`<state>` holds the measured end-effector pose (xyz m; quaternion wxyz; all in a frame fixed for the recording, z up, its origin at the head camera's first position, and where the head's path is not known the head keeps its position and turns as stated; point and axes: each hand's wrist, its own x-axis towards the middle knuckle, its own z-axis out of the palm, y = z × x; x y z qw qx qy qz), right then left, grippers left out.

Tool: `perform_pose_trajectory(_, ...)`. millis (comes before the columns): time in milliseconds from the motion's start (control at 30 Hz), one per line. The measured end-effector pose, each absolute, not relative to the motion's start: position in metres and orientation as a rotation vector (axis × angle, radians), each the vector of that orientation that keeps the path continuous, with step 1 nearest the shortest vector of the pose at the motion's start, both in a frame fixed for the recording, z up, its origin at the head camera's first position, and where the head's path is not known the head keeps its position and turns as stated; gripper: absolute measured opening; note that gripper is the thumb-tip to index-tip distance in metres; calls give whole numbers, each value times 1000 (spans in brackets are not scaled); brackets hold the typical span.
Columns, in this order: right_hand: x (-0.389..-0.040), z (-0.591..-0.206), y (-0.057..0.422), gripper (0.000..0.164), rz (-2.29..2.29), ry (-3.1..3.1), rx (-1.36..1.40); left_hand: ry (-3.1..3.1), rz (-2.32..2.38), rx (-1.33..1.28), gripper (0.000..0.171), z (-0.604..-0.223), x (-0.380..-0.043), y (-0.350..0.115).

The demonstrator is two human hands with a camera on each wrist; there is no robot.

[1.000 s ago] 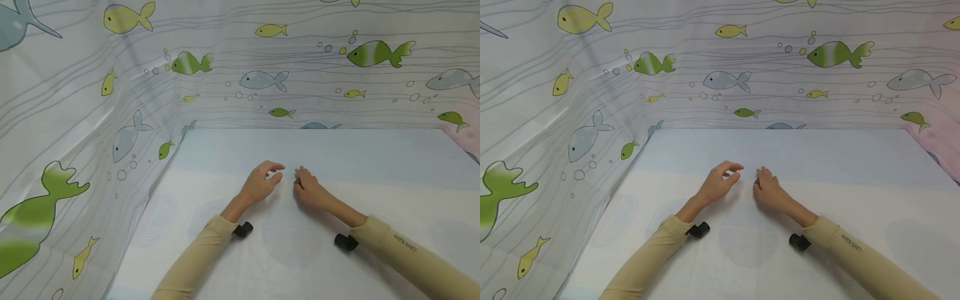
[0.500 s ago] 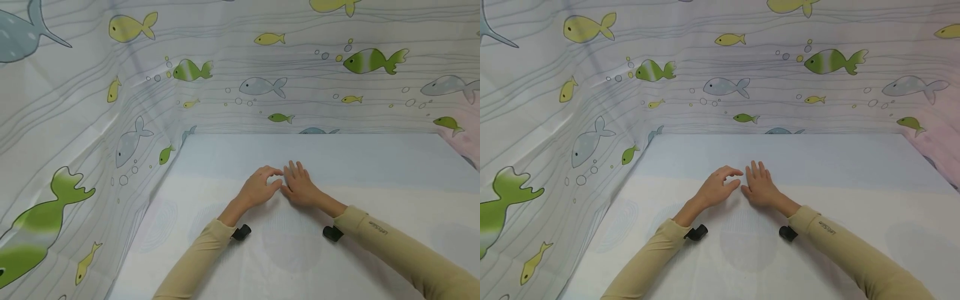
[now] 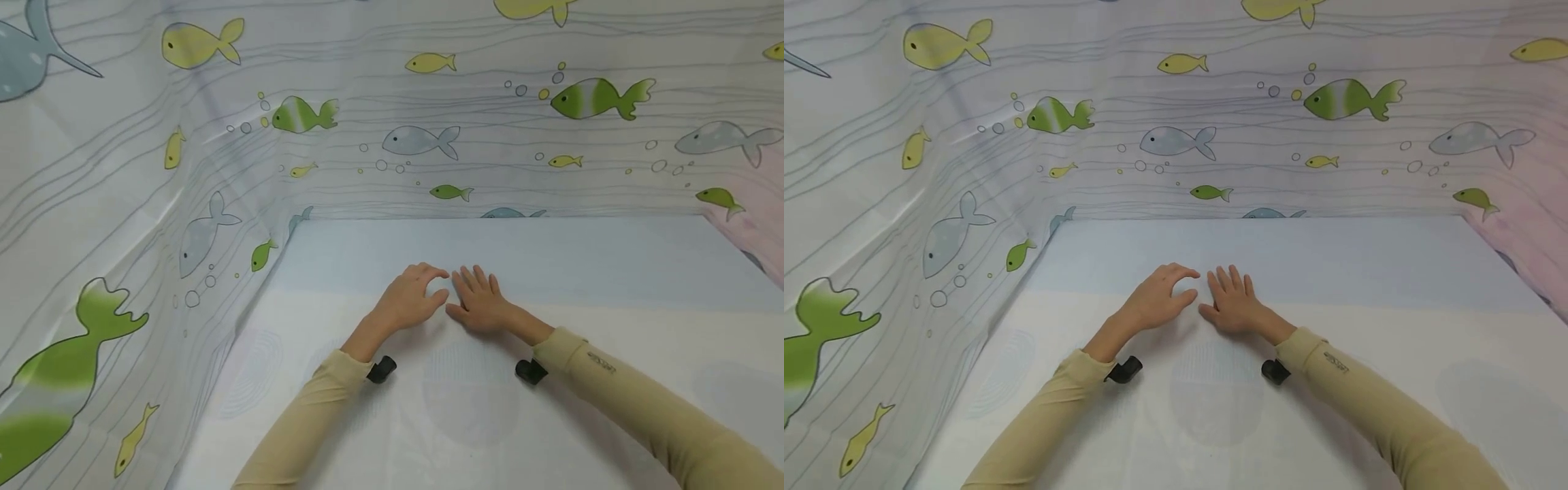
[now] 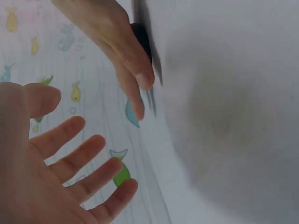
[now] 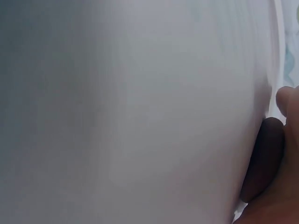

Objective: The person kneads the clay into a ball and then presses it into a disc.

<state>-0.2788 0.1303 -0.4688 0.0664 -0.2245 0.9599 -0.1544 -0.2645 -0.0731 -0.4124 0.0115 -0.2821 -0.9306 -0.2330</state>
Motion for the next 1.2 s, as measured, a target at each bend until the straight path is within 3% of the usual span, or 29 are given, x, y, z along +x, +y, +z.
perform_pose_trajectory(733,-284,-450,123,81,-349,2863,-575,-2938,-403,-839,57,-373,-269,-107)
perform_pose_trajectory(1200,-298,-475,134,82,-434,2827,-524,-2994,-311,-813,66,-363,-272,-114)
